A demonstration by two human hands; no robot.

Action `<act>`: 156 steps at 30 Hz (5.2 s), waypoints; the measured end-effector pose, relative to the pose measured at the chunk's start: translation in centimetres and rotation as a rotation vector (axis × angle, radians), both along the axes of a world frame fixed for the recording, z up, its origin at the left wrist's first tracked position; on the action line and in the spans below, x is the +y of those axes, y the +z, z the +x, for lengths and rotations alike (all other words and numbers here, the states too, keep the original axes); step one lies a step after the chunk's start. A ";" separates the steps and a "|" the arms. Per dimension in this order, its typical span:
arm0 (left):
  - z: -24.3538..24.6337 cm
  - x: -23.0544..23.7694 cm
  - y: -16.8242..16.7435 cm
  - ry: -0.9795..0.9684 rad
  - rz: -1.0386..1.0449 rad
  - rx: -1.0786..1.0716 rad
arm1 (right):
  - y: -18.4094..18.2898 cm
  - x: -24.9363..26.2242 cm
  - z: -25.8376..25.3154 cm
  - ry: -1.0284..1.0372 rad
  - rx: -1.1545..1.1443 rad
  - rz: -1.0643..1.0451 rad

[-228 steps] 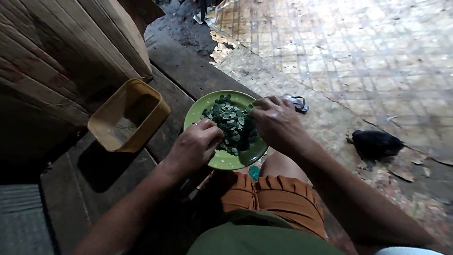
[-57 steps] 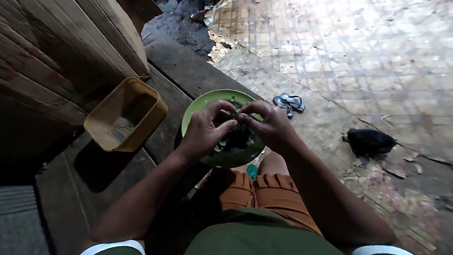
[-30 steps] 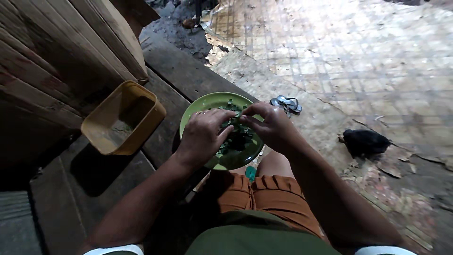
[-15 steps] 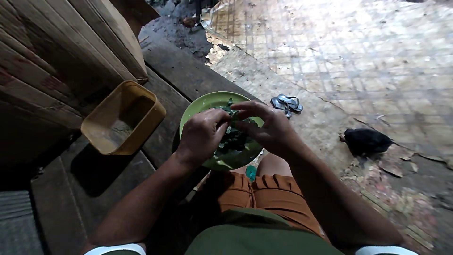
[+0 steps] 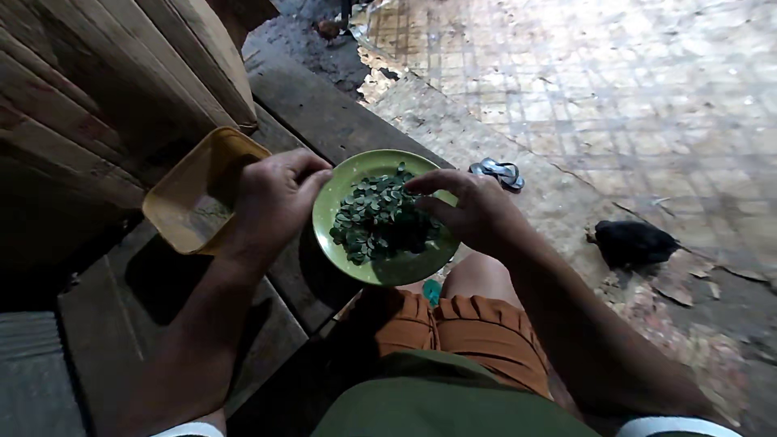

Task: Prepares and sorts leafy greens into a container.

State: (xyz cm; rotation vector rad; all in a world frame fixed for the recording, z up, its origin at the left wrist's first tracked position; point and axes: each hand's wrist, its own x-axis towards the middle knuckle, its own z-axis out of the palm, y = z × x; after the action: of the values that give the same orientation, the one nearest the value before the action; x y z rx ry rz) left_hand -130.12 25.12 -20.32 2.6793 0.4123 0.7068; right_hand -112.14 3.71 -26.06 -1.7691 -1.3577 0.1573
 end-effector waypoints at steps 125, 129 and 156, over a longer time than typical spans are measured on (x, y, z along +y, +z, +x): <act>1.8 -4.5 -3.6 -0.286 -0.180 -0.054 | -1.1 1.3 -3.3 -0.159 0.209 0.172; 2.0 -4.4 -3.8 -0.259 -0.153 -0.098 | -0.8 1.2 -3.4 -0.151 0.187 0.147; -4.1 3.3 -0.6 0.095 0.190 0.180 | 0.2 2.9 -0.8 0.096 -0.315 -0.040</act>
State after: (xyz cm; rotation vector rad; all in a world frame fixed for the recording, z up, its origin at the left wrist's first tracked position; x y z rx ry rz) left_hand -134.25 28.46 -20.87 2.9326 0.5473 0.5580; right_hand -112.96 6.65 -25.87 -1.8170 -1.6750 -0.0452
